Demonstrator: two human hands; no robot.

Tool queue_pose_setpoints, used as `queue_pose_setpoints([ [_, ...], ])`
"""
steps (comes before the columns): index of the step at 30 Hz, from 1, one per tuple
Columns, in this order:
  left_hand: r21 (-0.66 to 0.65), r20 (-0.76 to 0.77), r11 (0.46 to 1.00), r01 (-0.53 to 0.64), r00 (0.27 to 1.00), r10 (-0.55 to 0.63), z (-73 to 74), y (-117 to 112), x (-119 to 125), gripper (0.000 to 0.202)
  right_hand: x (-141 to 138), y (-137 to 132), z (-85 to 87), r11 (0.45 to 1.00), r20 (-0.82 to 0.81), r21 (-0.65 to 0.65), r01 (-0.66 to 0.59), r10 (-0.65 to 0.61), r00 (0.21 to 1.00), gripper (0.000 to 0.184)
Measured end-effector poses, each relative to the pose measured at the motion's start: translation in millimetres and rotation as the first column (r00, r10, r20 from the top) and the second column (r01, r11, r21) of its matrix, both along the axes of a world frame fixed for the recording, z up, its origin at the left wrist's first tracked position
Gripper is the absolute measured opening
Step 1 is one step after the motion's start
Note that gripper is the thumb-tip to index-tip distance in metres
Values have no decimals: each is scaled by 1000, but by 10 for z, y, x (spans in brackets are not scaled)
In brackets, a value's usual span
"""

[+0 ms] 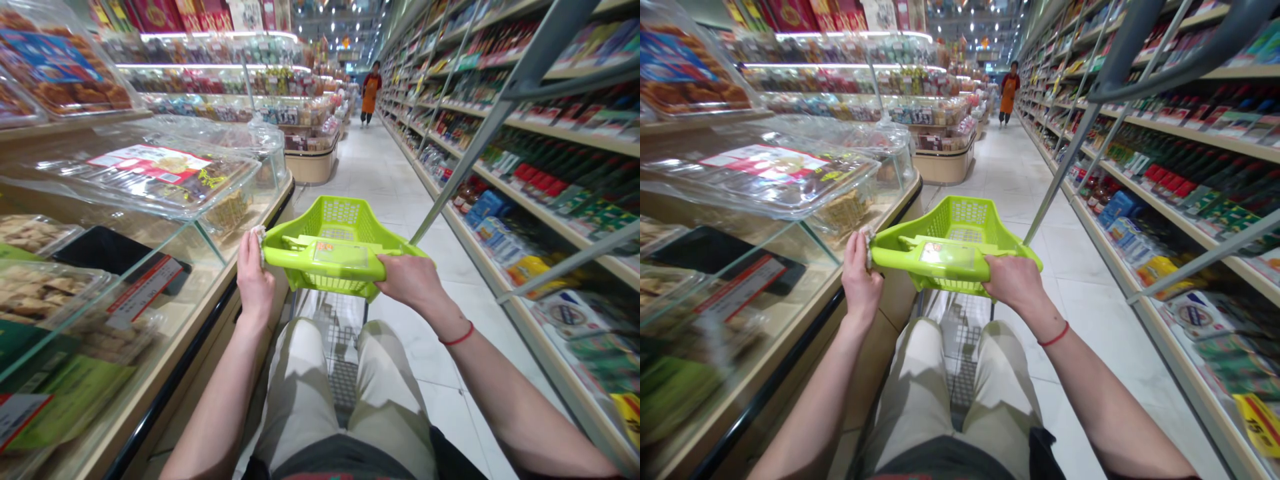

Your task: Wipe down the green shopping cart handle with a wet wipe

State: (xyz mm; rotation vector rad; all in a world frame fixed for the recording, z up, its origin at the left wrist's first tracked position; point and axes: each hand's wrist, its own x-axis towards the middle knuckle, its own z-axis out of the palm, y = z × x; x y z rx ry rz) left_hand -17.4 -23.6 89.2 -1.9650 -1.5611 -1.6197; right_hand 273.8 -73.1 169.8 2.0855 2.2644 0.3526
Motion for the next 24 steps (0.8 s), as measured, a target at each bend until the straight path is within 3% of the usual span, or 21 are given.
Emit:
queue_pose_setpoints([
  [4,22,-70,1000,5,998,-4,64,-46,86,79,-4,2,-5,1000,7,9,1,-2,1000,29],
  [7,67,-144,997,41,989,-31,47,-185,308,83,-6,7,-10,1000,8,0,12,-12,1000,29],
  [12,57,-203,984,168,967,-153,14,-461,799,83,2,15,-25,1000,-2,7,4,-4,1000,29],
  [16,80,-294,944,319,913,-284,23,-551,1071,78,12,20,-37,1000,-7,13,-7,7,1000,30],
  [20,67,-360,919,389,868,-341,42,-535,1136,70,19,25,-30,999,-5,29,-15,15,1000,31],
  [24,31,-415,947,320,866,-279,87,-475,963,67,30,23,-32,999,-11,35,-26,26,1000,28],
])
